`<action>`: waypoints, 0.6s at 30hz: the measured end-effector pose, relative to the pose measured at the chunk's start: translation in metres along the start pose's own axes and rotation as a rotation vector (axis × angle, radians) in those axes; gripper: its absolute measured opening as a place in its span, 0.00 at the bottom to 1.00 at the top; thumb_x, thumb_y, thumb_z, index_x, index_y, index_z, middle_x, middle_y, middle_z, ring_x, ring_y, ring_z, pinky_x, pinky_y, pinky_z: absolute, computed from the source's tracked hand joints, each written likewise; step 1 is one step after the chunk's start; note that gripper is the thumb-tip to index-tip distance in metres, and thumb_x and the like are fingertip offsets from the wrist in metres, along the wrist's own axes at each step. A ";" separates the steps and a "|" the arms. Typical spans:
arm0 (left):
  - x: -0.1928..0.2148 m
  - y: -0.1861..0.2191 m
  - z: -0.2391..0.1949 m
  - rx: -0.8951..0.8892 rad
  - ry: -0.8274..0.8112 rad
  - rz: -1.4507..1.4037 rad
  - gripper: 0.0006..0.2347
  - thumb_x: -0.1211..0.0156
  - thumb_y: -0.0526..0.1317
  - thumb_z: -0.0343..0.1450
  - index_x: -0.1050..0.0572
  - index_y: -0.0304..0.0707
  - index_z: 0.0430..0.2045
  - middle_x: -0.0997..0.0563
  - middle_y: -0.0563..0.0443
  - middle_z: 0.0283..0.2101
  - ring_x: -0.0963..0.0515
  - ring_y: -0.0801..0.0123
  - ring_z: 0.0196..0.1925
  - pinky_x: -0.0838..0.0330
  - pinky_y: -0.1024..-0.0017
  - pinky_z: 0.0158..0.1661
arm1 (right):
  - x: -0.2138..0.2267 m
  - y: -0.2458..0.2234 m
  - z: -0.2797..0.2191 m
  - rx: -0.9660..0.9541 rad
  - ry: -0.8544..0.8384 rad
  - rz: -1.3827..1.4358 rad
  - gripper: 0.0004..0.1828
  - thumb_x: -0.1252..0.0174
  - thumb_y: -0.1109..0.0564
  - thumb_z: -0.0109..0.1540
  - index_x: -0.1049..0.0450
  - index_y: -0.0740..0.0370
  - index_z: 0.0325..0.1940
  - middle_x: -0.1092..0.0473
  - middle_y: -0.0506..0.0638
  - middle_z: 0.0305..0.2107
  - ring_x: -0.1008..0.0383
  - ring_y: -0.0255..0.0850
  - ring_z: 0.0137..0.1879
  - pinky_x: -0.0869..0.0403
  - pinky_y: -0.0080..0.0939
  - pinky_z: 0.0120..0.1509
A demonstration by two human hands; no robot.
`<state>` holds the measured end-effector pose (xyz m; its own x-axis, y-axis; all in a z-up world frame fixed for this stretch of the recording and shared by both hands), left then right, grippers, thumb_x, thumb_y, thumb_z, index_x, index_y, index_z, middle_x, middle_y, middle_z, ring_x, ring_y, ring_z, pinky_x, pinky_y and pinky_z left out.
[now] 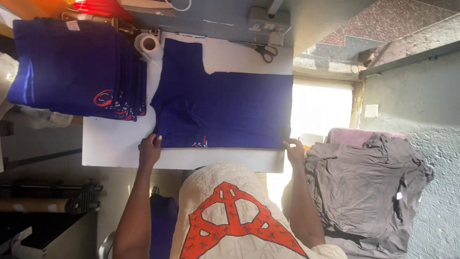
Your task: The person folds blue t-shirts on a white table, smoothing and aligning each shirt before folding it into a compact rectangle. The folded shirts are stacked on the table and later placed on a nearby chair.
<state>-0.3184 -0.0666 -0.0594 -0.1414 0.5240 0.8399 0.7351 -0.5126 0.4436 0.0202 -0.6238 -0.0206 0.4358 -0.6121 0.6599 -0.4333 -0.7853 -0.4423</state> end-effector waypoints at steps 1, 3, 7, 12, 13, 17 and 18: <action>0.000 -0.003 0.001 0.006 0.004 0.001 0.16 0.50 0.54 0.80 0.21 0.43 0.44 0.16 0.42 0.38 0.18 0.45 0.46 0.28 0.46 0.50 | -0.004 -0.003 -0.001 0.004 -0.006 -0.002 0.26 0.35 0.42 0.66 0.28 0.54 0.64 0.32 0.53 0.56 0.29 0.51 0.63 0.25 0.56 0.64; 0.000 -0.003 -0.005 -0.036 0.147 0.062 0.16 0.49 0.53 0.80 0.21 0.40 0.44 0.17 0.39 0.40 0.21 0.44 0.47 0.30 0.46 0.48 | -0.005 0.003 -0.008 -0.053 -0.012 0.062 0.30 0.34 0.39 0.64 0.30 0.49 0.67 0.31 0.52 0.59 0.33 0.52 0.68 0.28 0.60 0.68; -0.008 -0.009 -0.007 -0.065 0.311 0.131 0.13 0.44 0.52 0.79 0.20 0.43 0.39 0.17 0.43 0.35 0.20 0.46 0.43 0.27 0.49 0.44 | -0.005 0.005 -0.017 -0.037 -0.047 0.090 0.31 0.33 0.41 0.65 0.31 0.53 0.67 0.31 0.54 0.58 0.27 0.48 0.60 0.25 0.52 0.61; 0.000 0.010 -0.010 -0.093 0.300 0.061 0.13 0.42 0.50 0.78 0.20 0.39 0.34 0.18 0.37 0.31 0.19 0.41 0.36 0.27 0.47 0.41 | -0.011 0.063 0.041 0.065 -0.060 0.159 0.32 0.31 0.32 0.63 0.26 0.54 0.60 0.28 0.54 0.53 0.24 0.43 0.49 0.22 0.50 0.51; 0.004 0.018 -0.014 -0.090 0.301 0.061 0.13 0.42 0.50 0.78 0.20 0.39 0.34 0.18 0.37 0.31 0.19 0.41 0.36 0.27 0.47 0.41 | -0.003 0.048 0.028 0.067 -0.062 0.157 0.32 0.31 0.32 0.63 0.26 0.54 0.60 0.28 0.54 0.53 0.24 0.43 0.49 0.22 0.50 0.51; 0.020 0.034 -0.030 -0.054 0.251 0.060 0.16 0.45 0.51 0.79 0.22 0.37 0.32 0.19 0.36 0.30 0.19 0.41 0.36 0.26 0.49 0.41 | 0.012 0.010 -0.016 0.096 -0.149 0.175 0.36 0.28 0.36 0.60 0.27 0.60 0.62 0.28 0.57 0.49 0.26 0.41 0.41 0.25 0.42 0.43; 0.022 0.037 -0.033 -0.059 0.269 0.093 0.16 0.45 0.52 0.79 0.22 0.39 0.31 0.19 0.39 0.29 0.19 0.44 0.36 0.26 0.52 0.41 | 0.017 0.004 -0.022 0.118 -0.183 0.228 0.37 0.24 0.41 0.57 0.28 0.62 0.62 0.29 0.58 0.46 0.28 0.39 0.36 0.27 0.39 0.38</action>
<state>-0.3159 -0.0963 -0.0138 -0.2511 0.2778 0.9272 0.7148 -0.5927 0.3711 0.0087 -0.6351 0.0021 0.4775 -0.7716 0.4203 -0.4463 -0.6250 -0.6404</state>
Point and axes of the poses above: each hand's wrist, its own z-axis towards the middle knuckle, its own x-axis out of the back of the hand, y = z × x, the point moved 4 cm from there along z, towards the middle knuckle
